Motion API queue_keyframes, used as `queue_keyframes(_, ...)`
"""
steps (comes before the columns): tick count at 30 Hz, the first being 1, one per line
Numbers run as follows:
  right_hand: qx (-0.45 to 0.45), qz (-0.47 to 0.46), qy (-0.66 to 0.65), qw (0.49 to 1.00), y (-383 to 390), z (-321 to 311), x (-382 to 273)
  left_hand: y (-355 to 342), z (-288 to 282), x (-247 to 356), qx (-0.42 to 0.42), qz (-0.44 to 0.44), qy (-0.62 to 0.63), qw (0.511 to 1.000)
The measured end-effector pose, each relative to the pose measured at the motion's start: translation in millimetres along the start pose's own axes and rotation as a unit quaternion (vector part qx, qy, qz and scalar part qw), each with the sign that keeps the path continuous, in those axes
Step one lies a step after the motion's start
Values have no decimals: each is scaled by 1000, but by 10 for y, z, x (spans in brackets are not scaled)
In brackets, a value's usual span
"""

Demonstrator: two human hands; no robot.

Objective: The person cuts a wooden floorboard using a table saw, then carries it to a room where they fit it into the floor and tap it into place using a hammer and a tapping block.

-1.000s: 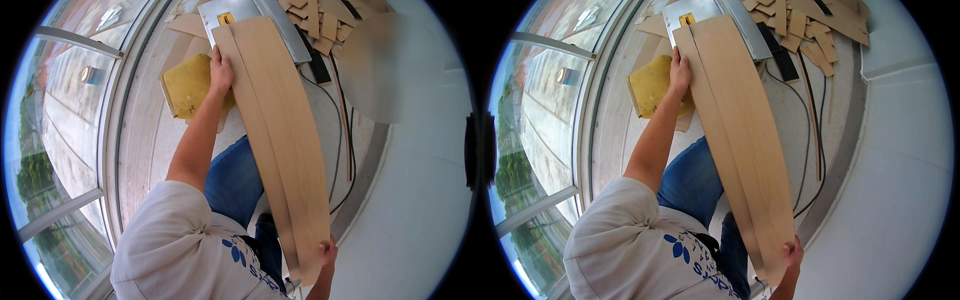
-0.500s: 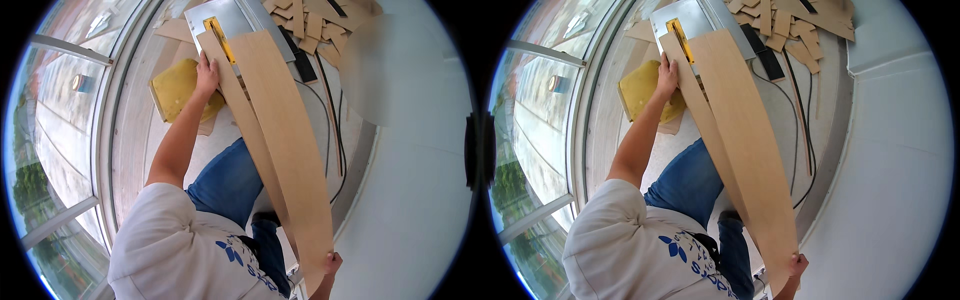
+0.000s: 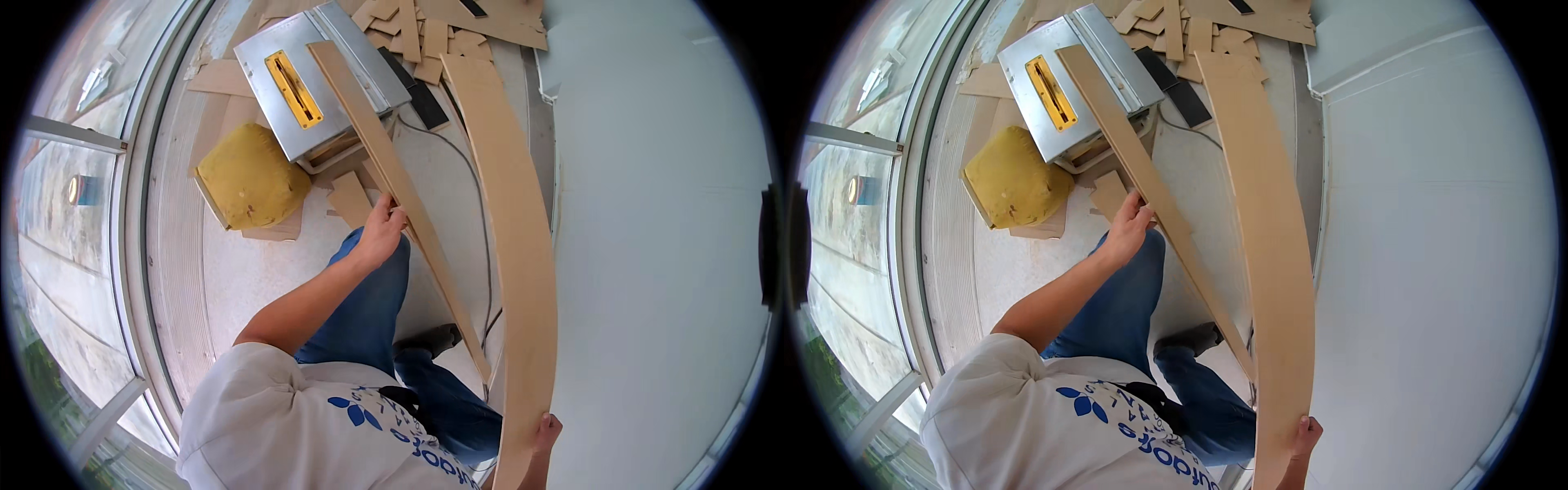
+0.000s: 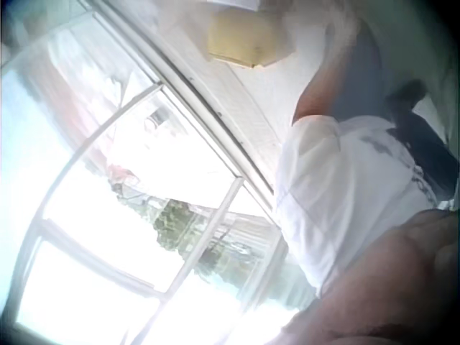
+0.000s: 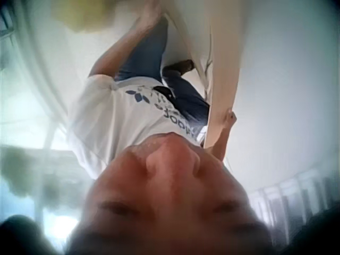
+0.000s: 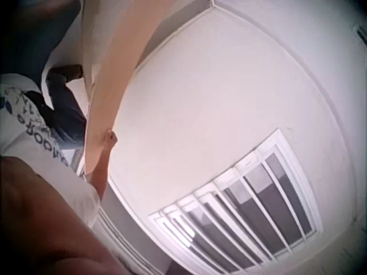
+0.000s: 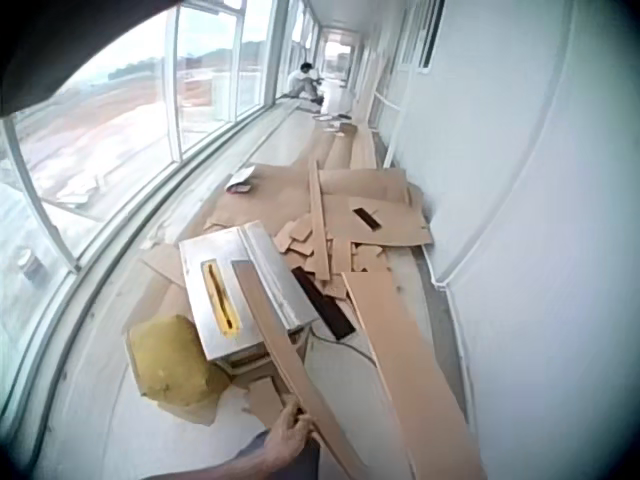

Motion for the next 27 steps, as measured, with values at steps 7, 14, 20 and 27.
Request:
queue_keyframes(7,60,-54,-64,995,124,286,-687,-328,1062,839,-218,87,-135,963)
queue_keyframes(14,148,-169,-62,972,-318,203,-1943,515,2033,1930,-414,125,66,899)
queue_keyframes(20,136,-364,-77,918,-1073,24,-3594,715,1673,3042,-171,304,298,889)
queue_keyframes(27,41,-506,-148,849,-1877,782,-5457,628,753,4201,54,572,205,792)
Point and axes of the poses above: each hand's wrist, its own y-axis away from the middle knuckle, its own z-axis out of the palm, x = y × z, the point moved 6 cm from there along -y, towards the middle knuckle, and after that the axes turned 2 degrees about z, right-handed, at the moved point
